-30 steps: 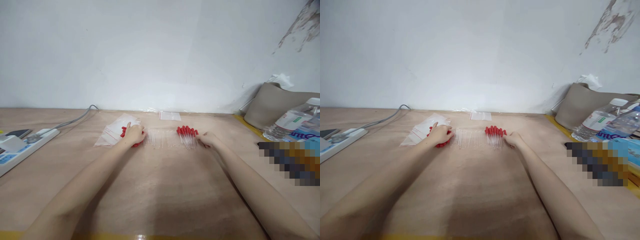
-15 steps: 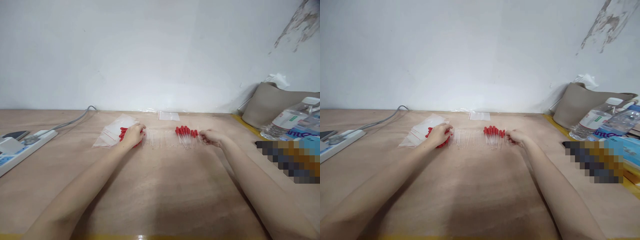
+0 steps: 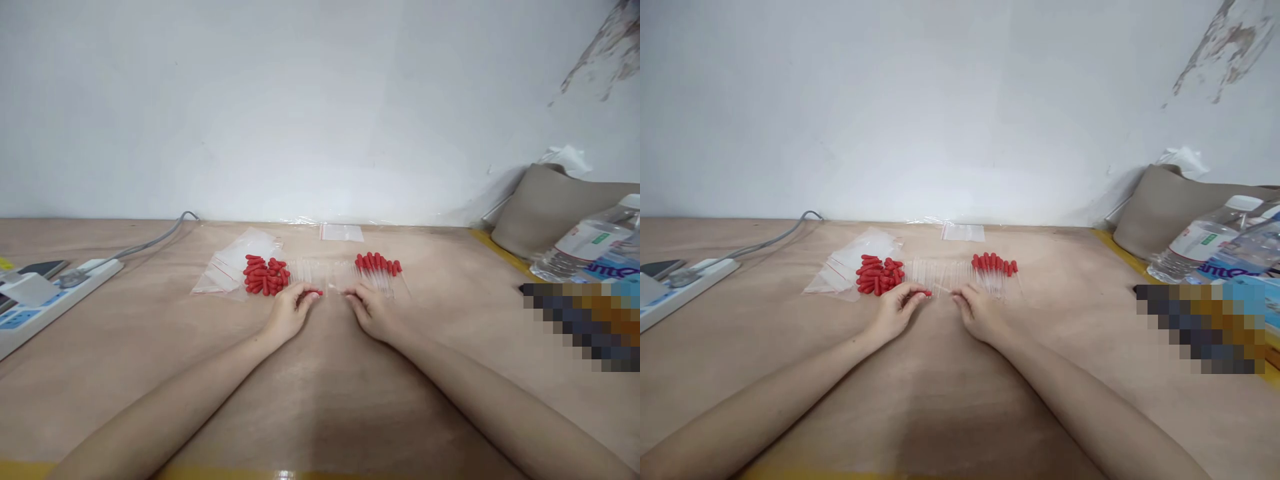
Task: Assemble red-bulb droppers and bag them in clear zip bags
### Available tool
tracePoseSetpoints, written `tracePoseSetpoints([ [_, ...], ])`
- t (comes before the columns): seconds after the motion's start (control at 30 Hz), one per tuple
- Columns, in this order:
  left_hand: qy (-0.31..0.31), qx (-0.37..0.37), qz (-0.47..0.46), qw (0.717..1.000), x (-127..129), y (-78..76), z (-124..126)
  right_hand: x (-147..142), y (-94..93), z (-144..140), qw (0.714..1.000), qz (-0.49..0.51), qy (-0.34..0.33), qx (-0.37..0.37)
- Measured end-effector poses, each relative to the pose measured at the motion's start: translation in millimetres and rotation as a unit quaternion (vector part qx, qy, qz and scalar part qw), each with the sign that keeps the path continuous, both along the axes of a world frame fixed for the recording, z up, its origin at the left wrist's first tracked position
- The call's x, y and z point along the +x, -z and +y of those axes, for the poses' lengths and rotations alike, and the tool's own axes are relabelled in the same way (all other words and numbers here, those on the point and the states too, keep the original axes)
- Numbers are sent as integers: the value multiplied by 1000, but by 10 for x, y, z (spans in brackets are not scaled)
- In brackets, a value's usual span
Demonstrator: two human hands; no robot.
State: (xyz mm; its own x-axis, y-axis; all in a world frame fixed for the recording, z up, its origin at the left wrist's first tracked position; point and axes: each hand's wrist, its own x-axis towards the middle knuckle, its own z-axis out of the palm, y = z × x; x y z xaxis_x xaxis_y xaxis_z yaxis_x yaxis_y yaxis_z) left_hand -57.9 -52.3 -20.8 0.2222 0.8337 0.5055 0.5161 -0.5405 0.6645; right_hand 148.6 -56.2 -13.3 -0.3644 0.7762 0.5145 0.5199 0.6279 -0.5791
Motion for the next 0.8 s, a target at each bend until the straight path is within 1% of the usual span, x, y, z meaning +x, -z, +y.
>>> tracePoseSetpoints([
  [0.07,11,-45,-49,998,-23,48,36,-56,9,-80,999,-29,-2,18],
  [0.13,22,-68,-85,994,-39,57,56,-72,5,-106,999,-34,6,23],
  [0.27,30,-70,-94,993,-30,22,20,-58,-2,-92,999,-32,16,26],
  [0.43,42,-93,-118,988,-5,9,-13,-70,-5,-104,998,-54,-16,39],
  [0.53,54,-104,-133,984,-5,25,1,-78,-8,-113,997,-49,-16,52],
  [0.7,57,-102,-140,983,-11,56,16,-68,4,-97,998,-20,13,66],
  [0.8,53,-58,-101,992,-19,49,18,-61,20,-86,998,-30,8,62],
])
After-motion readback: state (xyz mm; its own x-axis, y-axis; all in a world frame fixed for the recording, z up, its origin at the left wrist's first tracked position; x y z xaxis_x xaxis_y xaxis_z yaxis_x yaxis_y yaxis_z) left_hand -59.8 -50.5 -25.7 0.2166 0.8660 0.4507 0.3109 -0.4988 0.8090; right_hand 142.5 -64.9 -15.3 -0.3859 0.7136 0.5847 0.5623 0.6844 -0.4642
